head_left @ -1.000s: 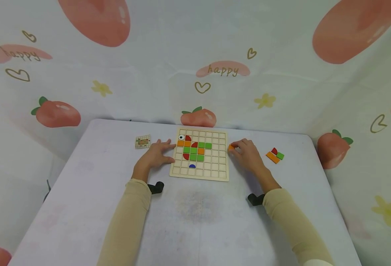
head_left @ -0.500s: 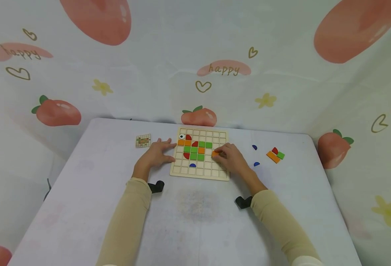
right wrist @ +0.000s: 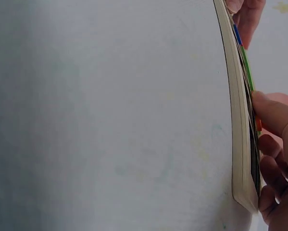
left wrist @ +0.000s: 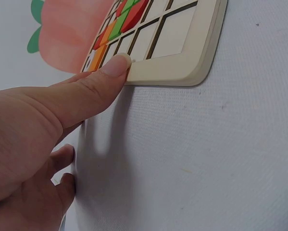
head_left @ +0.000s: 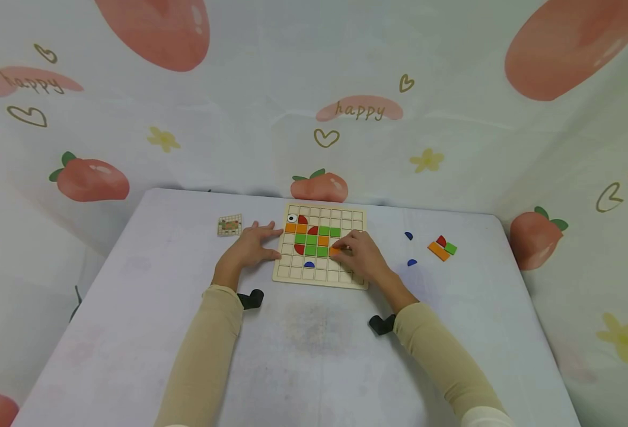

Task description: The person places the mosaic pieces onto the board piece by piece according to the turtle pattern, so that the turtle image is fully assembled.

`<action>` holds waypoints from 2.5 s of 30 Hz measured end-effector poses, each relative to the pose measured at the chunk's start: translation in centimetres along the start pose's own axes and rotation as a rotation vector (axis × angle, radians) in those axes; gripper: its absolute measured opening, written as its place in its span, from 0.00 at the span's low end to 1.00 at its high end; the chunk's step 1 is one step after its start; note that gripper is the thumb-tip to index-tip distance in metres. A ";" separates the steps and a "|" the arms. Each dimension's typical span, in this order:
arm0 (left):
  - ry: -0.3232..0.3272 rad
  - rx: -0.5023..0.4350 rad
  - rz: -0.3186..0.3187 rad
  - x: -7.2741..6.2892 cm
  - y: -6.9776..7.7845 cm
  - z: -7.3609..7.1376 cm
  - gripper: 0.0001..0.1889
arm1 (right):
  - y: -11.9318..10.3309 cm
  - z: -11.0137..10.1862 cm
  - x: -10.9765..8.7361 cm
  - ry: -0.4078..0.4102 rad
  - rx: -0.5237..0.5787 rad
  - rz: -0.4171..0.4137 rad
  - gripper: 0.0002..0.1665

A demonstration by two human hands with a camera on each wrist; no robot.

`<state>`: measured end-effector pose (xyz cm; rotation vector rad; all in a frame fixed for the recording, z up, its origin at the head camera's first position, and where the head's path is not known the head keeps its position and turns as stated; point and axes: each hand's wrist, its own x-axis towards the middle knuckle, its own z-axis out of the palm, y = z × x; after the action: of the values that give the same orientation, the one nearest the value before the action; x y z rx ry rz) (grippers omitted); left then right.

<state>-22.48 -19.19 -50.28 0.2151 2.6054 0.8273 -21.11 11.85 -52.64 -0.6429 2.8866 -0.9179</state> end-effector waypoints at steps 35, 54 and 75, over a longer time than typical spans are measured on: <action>-0.007 0.004 0.013 -0.3 0.4 -0.2 0.39 | 2.9 -4.4 -1.3 -0.101 -0.372 0.264 0.53; 0.002 -0.010 0.010 -0.3 0.4 0.0 0.39 | 9.1 -8.0 -3.9 -0.107 -0.345 0.427 0.57; -0.009 0.003 0.015 -0.1 0.5 -0.1 0.39 | 10.8 -8.6 -4.8 0.173 -0.200 0.300 0.17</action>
<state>-22.41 -18.92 -49.87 0.2393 2.5999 0.8266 -22.19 26.37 -52.00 -0.1327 3.1342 -0.6822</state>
